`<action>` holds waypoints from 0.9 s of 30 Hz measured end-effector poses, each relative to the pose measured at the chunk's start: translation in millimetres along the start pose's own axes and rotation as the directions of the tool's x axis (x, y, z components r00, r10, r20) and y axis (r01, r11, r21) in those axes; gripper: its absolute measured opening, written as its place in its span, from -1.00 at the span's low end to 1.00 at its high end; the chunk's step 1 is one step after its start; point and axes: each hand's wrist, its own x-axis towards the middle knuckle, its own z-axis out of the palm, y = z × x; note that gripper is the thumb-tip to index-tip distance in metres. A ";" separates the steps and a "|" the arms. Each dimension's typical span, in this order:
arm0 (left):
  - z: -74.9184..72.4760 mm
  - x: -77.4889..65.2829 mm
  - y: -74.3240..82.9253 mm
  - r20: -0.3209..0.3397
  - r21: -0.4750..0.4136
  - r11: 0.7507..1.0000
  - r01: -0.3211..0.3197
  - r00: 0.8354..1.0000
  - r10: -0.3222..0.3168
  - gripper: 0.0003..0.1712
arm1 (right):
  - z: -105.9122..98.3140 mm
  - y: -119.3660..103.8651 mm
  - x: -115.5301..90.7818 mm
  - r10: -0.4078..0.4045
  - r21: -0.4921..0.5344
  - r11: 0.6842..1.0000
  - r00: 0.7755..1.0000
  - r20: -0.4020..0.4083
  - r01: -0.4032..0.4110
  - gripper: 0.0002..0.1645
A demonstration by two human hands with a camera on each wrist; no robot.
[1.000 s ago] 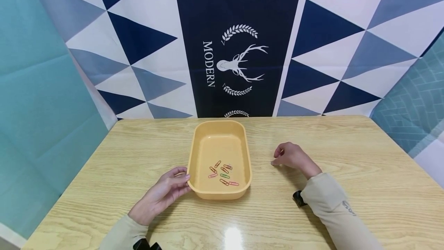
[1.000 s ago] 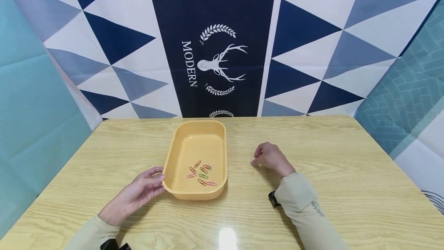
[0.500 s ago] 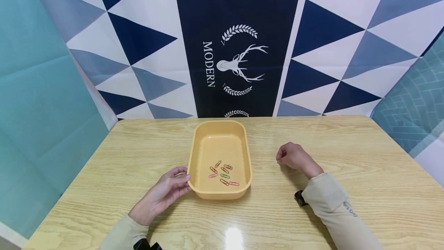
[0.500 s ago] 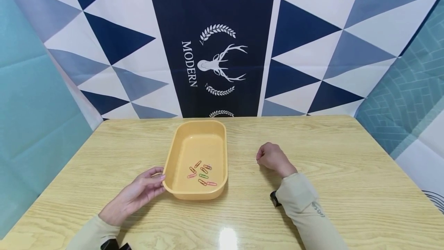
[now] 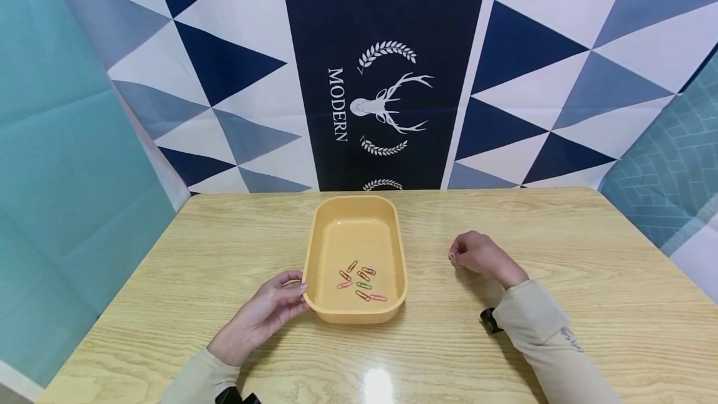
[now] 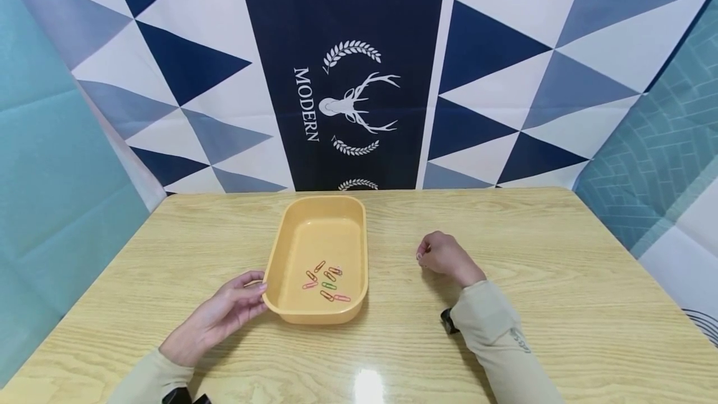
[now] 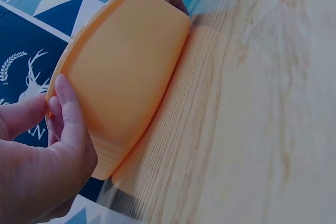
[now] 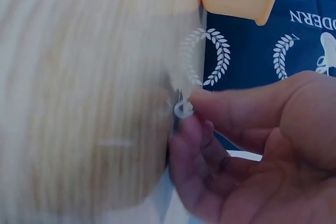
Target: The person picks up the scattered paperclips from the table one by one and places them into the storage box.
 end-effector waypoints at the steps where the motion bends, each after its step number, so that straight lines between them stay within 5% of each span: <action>1: -0.3 -0.1 0.0 -0.002 -0.002 1.000 0.000 1.000 0.000 -0.58 | -0.8 -0.7 -0.7 0.010 0.020 1.000 1.000 0.007 -0.010 -0.98; 9: -1.6 -1.1 -1.7 0.001 0.008 1.000 -0.010 1.000 0.010 -0.64 | -3.3 -1.2 -3.5 0.060 0.201 0.977 0.997 0.046 -0.068 -0.93; 16: -1.6 -1.5 -2.1 0.004 0.005 1.000 -0.013 1.000 0.013 -0.66 | -5.3 -4.3 -1.7 0.104 0.392 0.911 0.991 0.083 -0.129 -0.87; 27: -0.1 -0.7 -0.7 0.012 -0.005 1.000 -0.008 1.000 0.008 -0.63 | -10.0 -19.3 -3.7 0.043 0.520 0.849 0.994 0.100 -0.090 -0.85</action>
